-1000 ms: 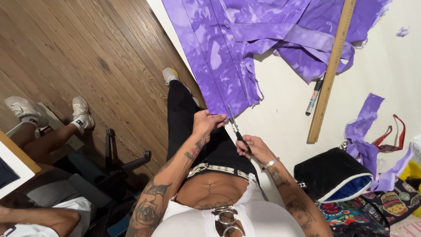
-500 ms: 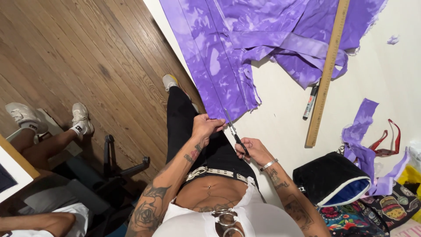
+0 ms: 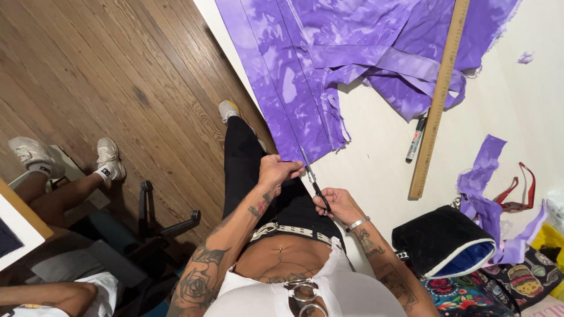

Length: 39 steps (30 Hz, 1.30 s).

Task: Measuring and cutting strips of purple fabric using a ruler, marker, and scissors on a cutting table.

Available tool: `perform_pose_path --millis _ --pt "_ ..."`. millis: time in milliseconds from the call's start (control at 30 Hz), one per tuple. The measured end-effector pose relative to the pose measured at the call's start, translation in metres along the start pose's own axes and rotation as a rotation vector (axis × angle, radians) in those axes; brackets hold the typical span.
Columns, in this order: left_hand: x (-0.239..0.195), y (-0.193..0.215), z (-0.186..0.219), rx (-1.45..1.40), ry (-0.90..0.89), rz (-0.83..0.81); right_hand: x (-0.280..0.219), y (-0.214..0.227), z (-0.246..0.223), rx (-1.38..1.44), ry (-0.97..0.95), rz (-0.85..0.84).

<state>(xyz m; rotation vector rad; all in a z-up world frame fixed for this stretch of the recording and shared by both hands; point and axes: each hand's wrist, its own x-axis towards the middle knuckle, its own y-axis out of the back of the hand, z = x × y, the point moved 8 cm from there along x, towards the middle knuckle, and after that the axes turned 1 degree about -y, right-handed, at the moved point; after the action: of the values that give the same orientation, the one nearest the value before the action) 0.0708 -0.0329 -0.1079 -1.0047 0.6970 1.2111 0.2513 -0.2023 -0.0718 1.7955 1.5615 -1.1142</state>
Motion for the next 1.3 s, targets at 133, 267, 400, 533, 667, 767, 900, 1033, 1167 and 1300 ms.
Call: perform_pose_path --millis 133,267,400,533,667,767,900,1033,1167,1300 --pt "0.003 0.000 0.001 0.007 0.023 -0.001 -0.004 -0.003 -0.006 -0.013 -0.001 0.012" --pt "0.014 0.003 -0.010 -0.008 0.039 -0.009 0.003 -0.002 0.003 0.005 0.003 0.003" --pt "0.015 0.005 -0.009 -0.041 0.067 -0.054 0.008 -0.009 -0.005 0.034 0.010 -0.060" --pt "0.020 0.004 0.002 -0.048 0.047 -0.081 -0.008 -0.013 -0.019 -0.007 -0.013 -0.147" --pt "0.014 0.006 -0.003 -0.045 0.076 -0.110 -0.009 -0.003 -0.016 -0.018 -0.030 -0.128" --pt "0.012 0.005 -0.020 -0.074 0.137 -0.125 -0.001 -0.007 -0.030 -0.001 0.004 -0.125" --pt "0.022 0.004 -0.023 -0.040 0.130 -0.157 0.016 -0.017 -0.058 -0.015 0.055 -0.113" --pt "0.024 0.009 -0.027 -0.047 0.123 -0.155 0.023 -0.028 -0.080 -0.038 0.059 -0.106" --pt "0.018 0.004 -0.020 -0.051 0.118 -0.162 0.034 -0.027 -0.079 -0.047 0.072 -0.094" --pt "0.016 0.003 -0.019 -0.050 0.124 -0.173 0.038 -0.026 -0.074 -0.044 0.079 -0.081"
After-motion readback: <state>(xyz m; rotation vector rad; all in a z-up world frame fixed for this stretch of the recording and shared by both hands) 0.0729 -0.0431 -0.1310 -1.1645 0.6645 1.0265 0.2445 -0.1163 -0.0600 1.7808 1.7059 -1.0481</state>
